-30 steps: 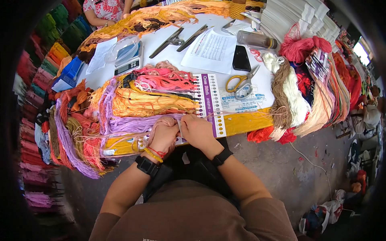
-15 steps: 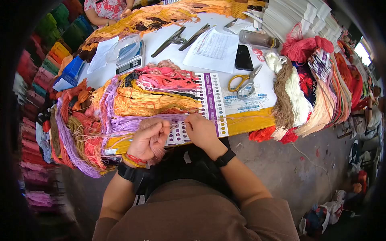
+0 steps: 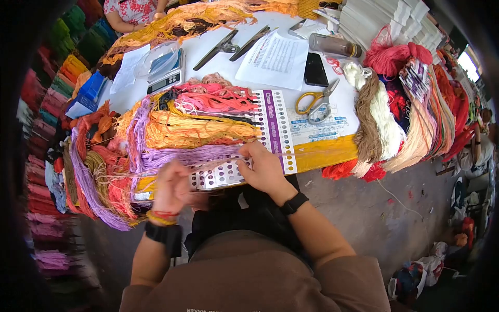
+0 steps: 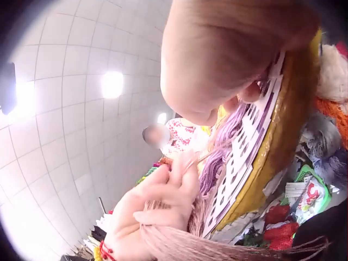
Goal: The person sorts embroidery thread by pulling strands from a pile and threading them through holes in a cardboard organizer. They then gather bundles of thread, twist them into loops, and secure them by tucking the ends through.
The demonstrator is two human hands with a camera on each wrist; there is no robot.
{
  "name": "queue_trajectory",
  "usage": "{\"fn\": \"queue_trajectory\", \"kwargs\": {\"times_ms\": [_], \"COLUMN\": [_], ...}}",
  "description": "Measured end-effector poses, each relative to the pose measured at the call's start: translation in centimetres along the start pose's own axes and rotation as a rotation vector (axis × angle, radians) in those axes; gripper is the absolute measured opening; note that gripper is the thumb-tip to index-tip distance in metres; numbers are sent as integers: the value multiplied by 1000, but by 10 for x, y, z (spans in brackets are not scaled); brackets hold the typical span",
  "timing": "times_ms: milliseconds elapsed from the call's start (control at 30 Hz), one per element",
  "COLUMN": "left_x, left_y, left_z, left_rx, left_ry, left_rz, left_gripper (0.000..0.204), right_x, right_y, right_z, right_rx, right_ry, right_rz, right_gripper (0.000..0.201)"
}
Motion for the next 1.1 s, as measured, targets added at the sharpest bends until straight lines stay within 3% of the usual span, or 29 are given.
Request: {"fn": "queue_trajectory", "kwargs": {"times_ms": [33,67,133,167,200,233,333,400,433,467,533,600,667,733,800,867,900,1033,1100], "left_x": [-1,-3,-16,-29,-34,-58,-82,-71,-62,-50,-43,-36,-37,-28,-18,-18,-20,-26,-24], "left_y": [21,52,129,145,203,228,190,161,143,117,74,36,-10,-29,-37,-41,-40,-33,-29], "left_z": [17,42,100,132,165,184,190,155,129,106,56,27,13,-6,-17,-18,-17,-11,-13], "left_rx": [-70,-68,-74,63,112,48,240,387,413,319,177,184,108,24,44,62,-31,-132,-134], "left_ry": [-62,-148,-323,-434,-571,-644,-654,-548,-422,-357,-109,-32,45,68,76,87,138,200,190], "left_rz": [-54,25,352,373,410,688,727,613,544,305,143,15,-119,-276,-324,-369,-334,-186,-189], "left_gripper": [24,25,25,25,21,15,14,19,22,25,35,40,45,47,48,49,44,40,40], "right_x": [0,0,1,0,0,0,1,3,4,5,3,2,-5,-16,-18,-20,-22,-23,-23], "right_y": [-1,-1,-2,-2,-2,-3,-2,-4,-4,-6,-9,-22,-47,-72,-76,-79,-83,-82,-85], "right_z": [0,0,-1,0,1,0,0,14,15,12,-3,-21,-50,-65,-73,-64,-58,-55,-55], "right_rx": [4,-16,-34,-42,-50,-46,-25,139,251,252,380,402,369,537,432,441,529,637,656], "right_ry": [-4,-5,-6,-23,-39,-34,-23,-157,-173,-169,-216,-166,-174,-149,-104,-177,-278,-316,-310], "right_rz": [0,-6,-14,-20,-26,-28,-18,4,22,18,-10,-40,-257,-377,-404,-383,-407,-392,-397], "right_gripper": [23,24,25,24,24,24,20,15,12,12,11,11,14,16,17,18,16,15,10]}}
Point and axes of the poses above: each hand's wrist, its own x-axis towards the middle knuckle, its own y-axis out of the back of the hand, z = x × y, the point moved 9 cm from there along x, towards the middle knuckle, and after that the axes turned 6 degrees about z, right-handed, at the moved point
